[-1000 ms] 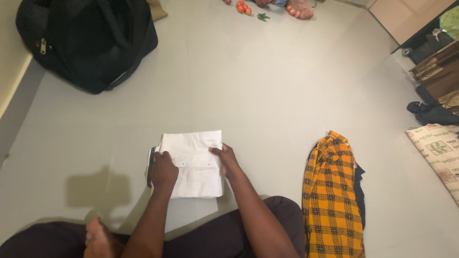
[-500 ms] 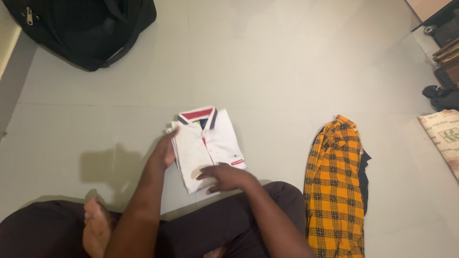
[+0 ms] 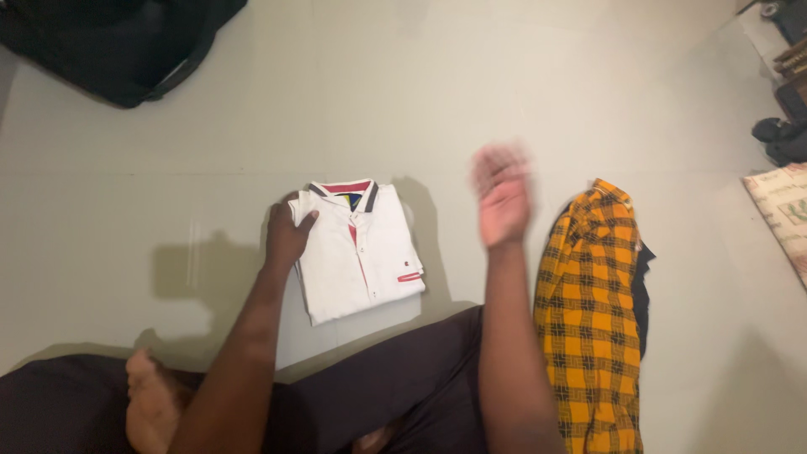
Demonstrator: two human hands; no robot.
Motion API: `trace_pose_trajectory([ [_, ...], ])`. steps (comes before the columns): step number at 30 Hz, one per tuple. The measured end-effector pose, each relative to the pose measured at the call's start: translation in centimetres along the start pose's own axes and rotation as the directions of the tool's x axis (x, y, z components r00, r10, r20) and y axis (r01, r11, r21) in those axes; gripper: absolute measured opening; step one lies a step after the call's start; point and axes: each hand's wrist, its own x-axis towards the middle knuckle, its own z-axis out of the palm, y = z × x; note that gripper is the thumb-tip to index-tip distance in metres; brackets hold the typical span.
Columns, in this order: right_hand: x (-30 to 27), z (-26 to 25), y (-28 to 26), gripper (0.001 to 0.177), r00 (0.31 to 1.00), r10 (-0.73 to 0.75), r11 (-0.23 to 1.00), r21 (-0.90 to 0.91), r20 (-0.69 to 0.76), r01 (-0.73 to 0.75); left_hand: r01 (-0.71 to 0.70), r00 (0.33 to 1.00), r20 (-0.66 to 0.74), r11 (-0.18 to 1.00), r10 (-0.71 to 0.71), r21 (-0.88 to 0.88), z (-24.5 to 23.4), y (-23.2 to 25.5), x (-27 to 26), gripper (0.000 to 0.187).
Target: The person folds a white collared shirt by laying it flat on the floor, folding in the sides and sleeves, and then folding it into a rectangle.
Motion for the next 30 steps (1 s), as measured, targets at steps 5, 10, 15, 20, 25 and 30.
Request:
trace_pose_trajectory([
  [5,-5.2,-4.1,11.0,0.026,0.86,0.498,-0.075,-0.994,-0.111,-0.085,0.378,0.925,-0.002,0.92,-0.38,0.105,-1.7,1.8,-1.1,0.068],
  [10,-5.3,-0.1,11.4,0.038,0.677,0.71,-0.249,-0.968,-0.195,-0.018,0.258,0.966,0.007,0.961,-0.26,0.104,-1.1,0.7,-1.4,0.063],
  [15,-4.0,1.9,10.6,0.033,0.632,0.653,-0.267,-0.908,-0.418,-0.324,0.07,0.992,-0.113,0.988,-0.054,0.138,-0.8,0.8,-1.1,0.059],
  [20,-2.3,-0.4,14.8,0.044,0.905,0.238,-0.052,-0.935,-0.353,-0.351,0.151,0.987,-0.075,0.981,-0.143,0.122,-0.3,2.2,0.1,0.031],
  [25,-1.0,-3.6,17.2,0.028,0.952,0.241,0.187,-0.954,-0.189,-0.236,0.134,0.985,-0.121,0.988,-0.123,0.082,0.1,-0.1,1.5,0.018],
  [30,-1.4,-0.7,15.0,0.031,0.847,0.387,0.178,-0.872,-0.364,-0.456,0.299,0.951,-0.102,0.952,-0.291,0.071,-0.2,-0.4,1.4,0.027],
])
